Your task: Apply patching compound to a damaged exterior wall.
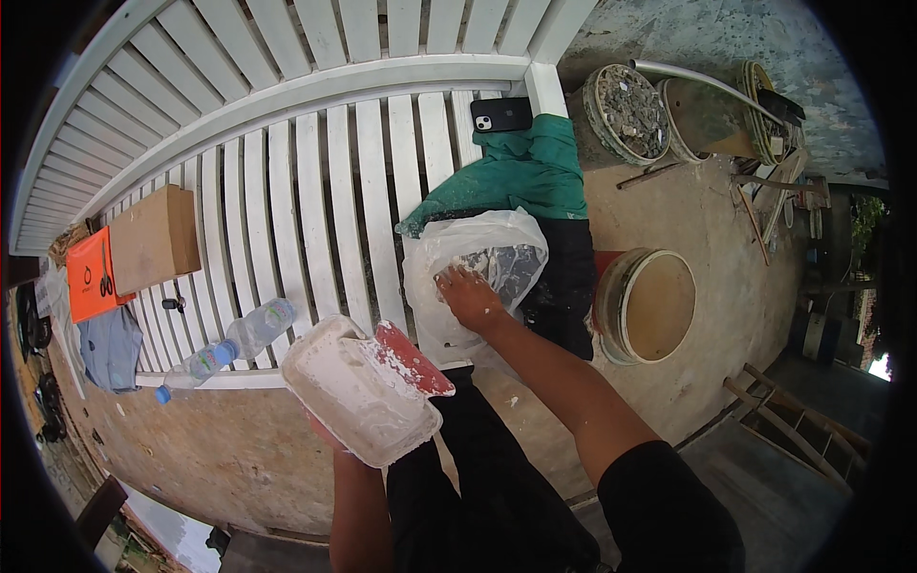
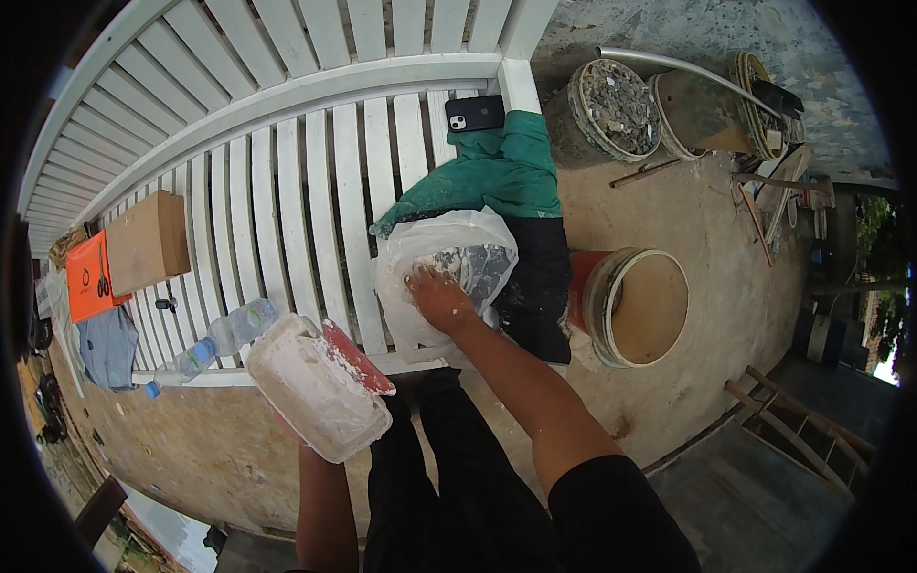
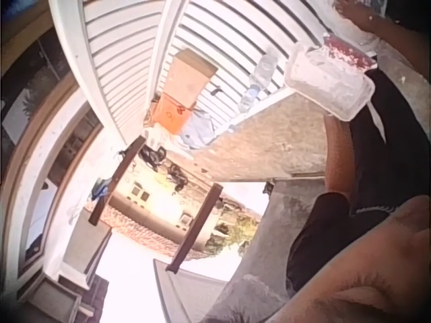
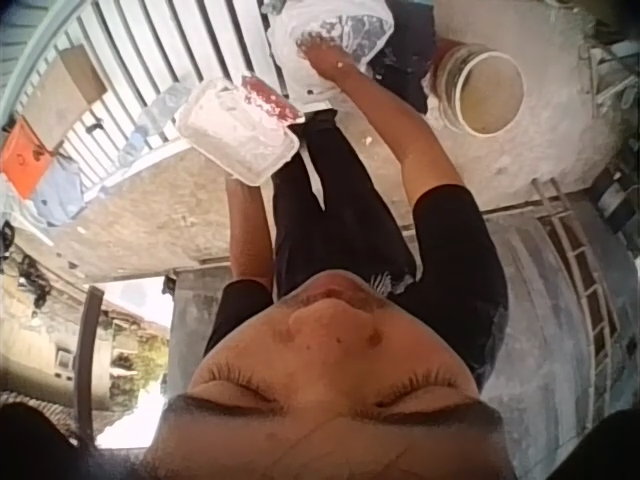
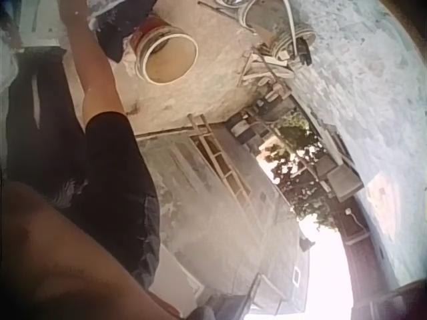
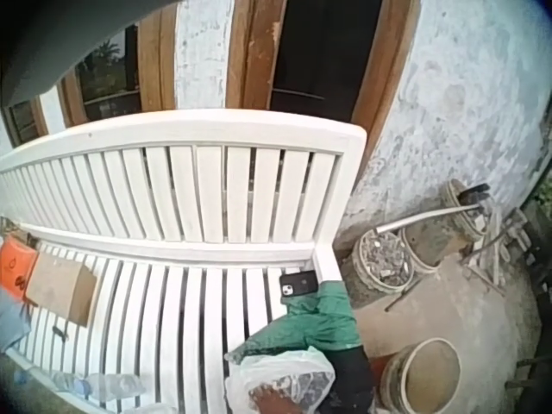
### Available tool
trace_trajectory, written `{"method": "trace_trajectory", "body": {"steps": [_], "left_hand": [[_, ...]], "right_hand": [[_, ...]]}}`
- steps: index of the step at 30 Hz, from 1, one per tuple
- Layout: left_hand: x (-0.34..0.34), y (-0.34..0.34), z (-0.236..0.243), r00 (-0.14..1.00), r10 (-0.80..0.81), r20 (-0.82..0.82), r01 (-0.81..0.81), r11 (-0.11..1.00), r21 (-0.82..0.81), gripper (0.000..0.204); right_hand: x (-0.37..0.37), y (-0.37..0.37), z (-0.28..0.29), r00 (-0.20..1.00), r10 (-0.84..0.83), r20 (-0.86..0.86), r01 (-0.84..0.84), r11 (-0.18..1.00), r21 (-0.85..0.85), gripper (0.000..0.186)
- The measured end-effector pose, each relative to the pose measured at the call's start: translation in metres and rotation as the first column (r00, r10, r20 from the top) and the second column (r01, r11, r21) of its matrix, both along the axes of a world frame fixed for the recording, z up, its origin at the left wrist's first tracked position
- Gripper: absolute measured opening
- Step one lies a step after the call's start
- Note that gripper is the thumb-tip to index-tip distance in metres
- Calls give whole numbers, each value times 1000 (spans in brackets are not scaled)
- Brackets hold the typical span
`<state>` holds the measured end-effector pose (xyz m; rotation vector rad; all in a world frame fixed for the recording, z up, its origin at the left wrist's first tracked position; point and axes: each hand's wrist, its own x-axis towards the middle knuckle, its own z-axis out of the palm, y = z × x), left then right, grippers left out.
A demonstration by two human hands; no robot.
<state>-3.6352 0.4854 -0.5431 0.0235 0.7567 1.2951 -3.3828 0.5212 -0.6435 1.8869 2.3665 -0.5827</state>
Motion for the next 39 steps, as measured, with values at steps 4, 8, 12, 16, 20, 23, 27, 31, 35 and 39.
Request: {"method": "trace_trajectory", "body": {"steps": [4, 8, 12, 16, 20, 23, 27, 31, 35, 39], "left_hand": [[1, 3, 1, 1000, 6, -16, -6, 1000, -5, 65], [5, 7, 0, 1000, 15, -24, -15, 1000, -10, 65], [9, 13, -1, 999, 24, -33, -24, 1000, -16, 65], [21, 16, -7, 999, 25, -20, -25, 999, -33, 65], [17, 28, -2, 998, 51, -48, -51, 998, -19, 64], [34, 38, -5, 999, 4, 49, -5, 1000, 10, 62], [52, 49, -2, 983, -74, 165, 67, 997, 48, 62], [61, 55, -1, 989, -111, 100, 105, 992, 63, 62], [74, 49, -10, 987, -122, 106, 118, 992, 48, 60], [78, 41, -17, 982, -127, 142, 130, 992, -8, 60]], "right_hand": [[-4, 5, -1, 989, -125, -73, 117, 988, -103, 37], [5, 12, -14, 969, -192, -158, 176, 978, -109, 36], [22, 26, -17, 911, -239, -337, 199, 969, -148, 33], [47, 30, -4, 842, -418, -341, 257, 867, -427, 30], [44, 40, 14, 701, -603, -381, 244, 704, -667, 29], [53, 39, 68, 630, -622, -466, 287, 743, -605, 26], [58, 47, 164, 680, -574, -455, 370, 806, -462, 29], [28, 46, 224, 672, -487, -557, 374, 873, -312, 32], [-10, 40, 218, 821, -200, -535, 189, 979, -75, 33], [-40, 35, 205, 873, -139, -468, 93, 988, -119, 30]]}}
